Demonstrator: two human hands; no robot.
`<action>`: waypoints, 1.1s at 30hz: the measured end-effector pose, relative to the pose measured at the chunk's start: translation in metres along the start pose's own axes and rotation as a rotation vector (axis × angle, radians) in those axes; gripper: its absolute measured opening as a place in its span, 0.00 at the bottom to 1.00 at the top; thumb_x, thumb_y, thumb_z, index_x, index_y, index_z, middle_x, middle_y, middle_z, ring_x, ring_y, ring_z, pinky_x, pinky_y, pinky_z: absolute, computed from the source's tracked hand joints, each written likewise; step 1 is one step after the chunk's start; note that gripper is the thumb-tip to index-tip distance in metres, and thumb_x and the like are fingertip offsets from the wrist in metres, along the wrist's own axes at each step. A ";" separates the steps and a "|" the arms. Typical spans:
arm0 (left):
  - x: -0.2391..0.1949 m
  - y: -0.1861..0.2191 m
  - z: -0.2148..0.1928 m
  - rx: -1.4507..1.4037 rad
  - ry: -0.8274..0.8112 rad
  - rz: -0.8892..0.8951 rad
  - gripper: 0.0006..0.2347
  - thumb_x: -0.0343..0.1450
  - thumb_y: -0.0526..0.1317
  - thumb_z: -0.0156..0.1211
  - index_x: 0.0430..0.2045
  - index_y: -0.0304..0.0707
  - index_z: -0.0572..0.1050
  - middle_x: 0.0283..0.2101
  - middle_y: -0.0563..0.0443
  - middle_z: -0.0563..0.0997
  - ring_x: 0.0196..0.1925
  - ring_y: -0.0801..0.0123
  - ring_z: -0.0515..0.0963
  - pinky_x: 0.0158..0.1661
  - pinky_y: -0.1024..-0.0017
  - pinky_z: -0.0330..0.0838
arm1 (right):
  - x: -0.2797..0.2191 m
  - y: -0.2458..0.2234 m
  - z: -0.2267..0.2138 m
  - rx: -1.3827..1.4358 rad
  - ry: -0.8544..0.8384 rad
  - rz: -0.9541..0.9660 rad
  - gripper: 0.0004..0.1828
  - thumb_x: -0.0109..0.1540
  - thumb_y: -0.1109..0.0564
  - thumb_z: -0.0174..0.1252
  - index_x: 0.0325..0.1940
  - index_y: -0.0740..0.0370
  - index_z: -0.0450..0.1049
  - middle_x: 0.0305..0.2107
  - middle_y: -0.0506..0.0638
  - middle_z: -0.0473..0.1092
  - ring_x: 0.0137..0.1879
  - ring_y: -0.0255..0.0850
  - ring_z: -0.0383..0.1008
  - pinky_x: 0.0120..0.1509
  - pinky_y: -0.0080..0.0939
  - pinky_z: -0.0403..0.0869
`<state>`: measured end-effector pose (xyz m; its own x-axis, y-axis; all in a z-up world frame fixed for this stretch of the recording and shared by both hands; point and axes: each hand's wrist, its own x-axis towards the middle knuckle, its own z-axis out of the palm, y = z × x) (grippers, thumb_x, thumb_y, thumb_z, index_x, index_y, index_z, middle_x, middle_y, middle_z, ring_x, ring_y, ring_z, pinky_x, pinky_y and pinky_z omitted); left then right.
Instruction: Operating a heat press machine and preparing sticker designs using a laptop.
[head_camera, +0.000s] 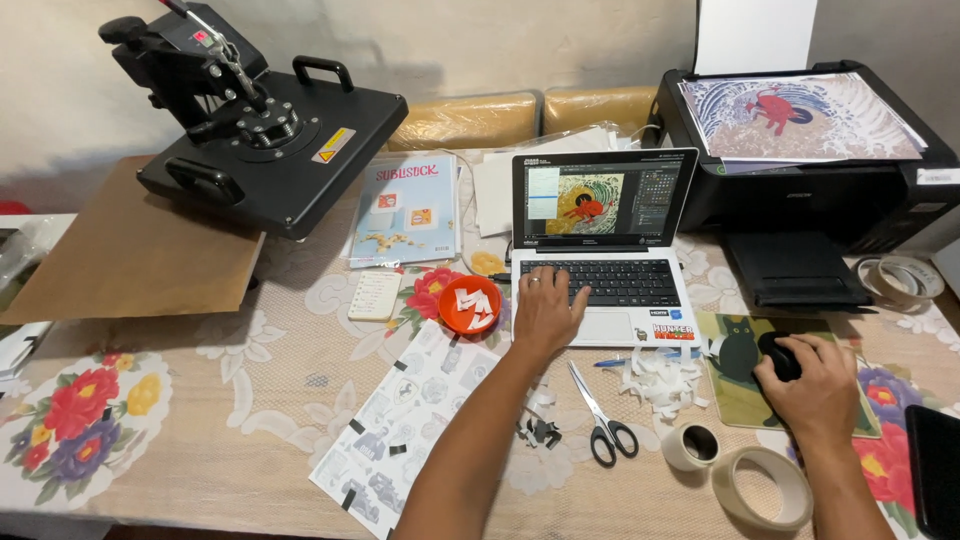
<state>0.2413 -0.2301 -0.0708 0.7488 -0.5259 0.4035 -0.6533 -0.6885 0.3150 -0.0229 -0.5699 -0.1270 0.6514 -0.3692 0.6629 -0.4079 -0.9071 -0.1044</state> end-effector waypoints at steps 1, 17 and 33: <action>0.000 0.000 -0.001 0.001 0.000 -0.001 0.25 0.85 0.58 0.43 0.54 0.33 0.79 0.56 0.34 0.82 0.63 0.43 0.77 0.68 0.43 0.64 | 0.000 0.000 0.000 0.001 -0.001 -0.001 0.19 0.65 0.48 0.72 0.60 0.50 0.91 0.57 0.44 0.83 0.65 0.51 0.79 0.58 0.51 0.83; 0.001 -0.002 0.003 -0.020 0.004 -0.013 0.24 0.85 0.58 0.46 0.54 0.34 0.79 0.57 0.35 0.82 0.63 0.44 0.77 0.68 0.43 0.64 | 0.000 0.001 0.001 0.011 0.001 -0.003 0.17 0.66 0.48 0.71 0.58 0.50 0.91 0.56 0.45 0.84 0.67 0.51 0.80 0.59 0.52 0.83; 0.003 -0.002 0.008 -0.028 -0.003 -0.040 0.24 0.85 0.58 0.45 0.53 0.34 0.79 0.58 0.36 0.81 0.64 0.46 0.76 0.69 0.44 0.63 | 0.011 -0.014 -0.010 -0.016 -0.148 0.133 0.34 0.64 0.43 0.65 0.75 0.50 0.84 0.57 0.50 0.78 0.67 0.54 0.74 0.51 0.56 0.83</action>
<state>0.2456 -0.2341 -0.0775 0.7744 -0.4998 0.3879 -0.6259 -0.6946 0.3547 -0.0170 -0.5594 -0.1107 0.6775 -0.5122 0.5280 -0.5057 -0.8455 -0.1713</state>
